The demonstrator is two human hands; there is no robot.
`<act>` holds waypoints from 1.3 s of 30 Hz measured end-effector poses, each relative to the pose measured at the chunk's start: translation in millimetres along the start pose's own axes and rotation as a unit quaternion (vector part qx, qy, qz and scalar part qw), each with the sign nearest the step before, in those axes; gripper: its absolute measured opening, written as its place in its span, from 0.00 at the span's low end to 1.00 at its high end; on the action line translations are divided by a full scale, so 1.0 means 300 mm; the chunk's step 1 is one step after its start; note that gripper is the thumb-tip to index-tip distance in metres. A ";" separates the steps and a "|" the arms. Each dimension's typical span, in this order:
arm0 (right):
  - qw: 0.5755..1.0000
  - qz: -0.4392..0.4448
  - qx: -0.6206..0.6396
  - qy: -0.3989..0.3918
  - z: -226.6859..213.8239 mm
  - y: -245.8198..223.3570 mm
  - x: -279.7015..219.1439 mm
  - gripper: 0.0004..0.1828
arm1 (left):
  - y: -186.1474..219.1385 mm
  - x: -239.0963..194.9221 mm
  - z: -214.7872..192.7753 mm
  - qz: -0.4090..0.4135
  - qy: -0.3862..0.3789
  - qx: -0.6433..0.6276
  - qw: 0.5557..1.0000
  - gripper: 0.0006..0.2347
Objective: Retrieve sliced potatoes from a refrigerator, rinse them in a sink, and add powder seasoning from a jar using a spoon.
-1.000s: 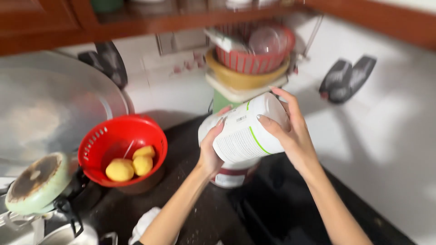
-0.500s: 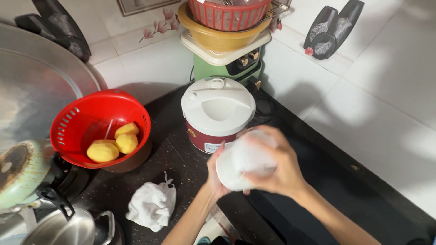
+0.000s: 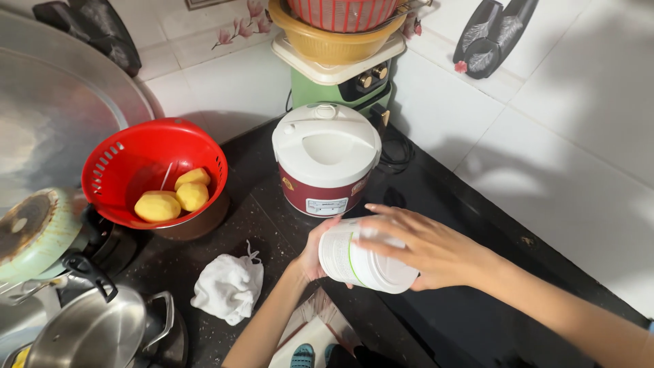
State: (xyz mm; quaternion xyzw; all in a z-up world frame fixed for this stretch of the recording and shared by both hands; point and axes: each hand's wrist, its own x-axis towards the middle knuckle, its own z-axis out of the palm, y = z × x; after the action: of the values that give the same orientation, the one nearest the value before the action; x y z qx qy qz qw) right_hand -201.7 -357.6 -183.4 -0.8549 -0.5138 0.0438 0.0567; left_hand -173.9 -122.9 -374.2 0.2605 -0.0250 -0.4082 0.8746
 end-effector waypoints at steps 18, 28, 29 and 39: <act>0.971 -0.127 0.039 0.200 -0.027 0.063 -0.109 0.59 | -0.091 0.032 -0.126 0.022 0.032 -0.065 0.997 0.26; 0.998 -0.030 0.047 0.043 -0.057 -0.025 -0.017 0.67 | -0.034 0.027 -0.022 -0.029 0.021 0.003 0.999 0.38; 0.998 -0.030 0.045 0.045 -0.048 -0.013 -0.013 0.67 | -0.037 0.027 -0.019 -0.028 0.020 0.006 0.999 0.38; 0.988 -0.130 0.065 0.050 0.000 0.082 0.020 0.65 | 0.008 0.037 -0.029 -0.124 -0.109 -0.036 0.986 0.38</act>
State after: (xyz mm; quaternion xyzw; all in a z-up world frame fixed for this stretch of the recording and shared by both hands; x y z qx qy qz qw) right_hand -177.5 -363.7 -187.1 -0.7764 -0.6133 0.0268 0.1427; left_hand -162.6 -126.0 -382.5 0.1839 -0.0733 -0.5399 0.8181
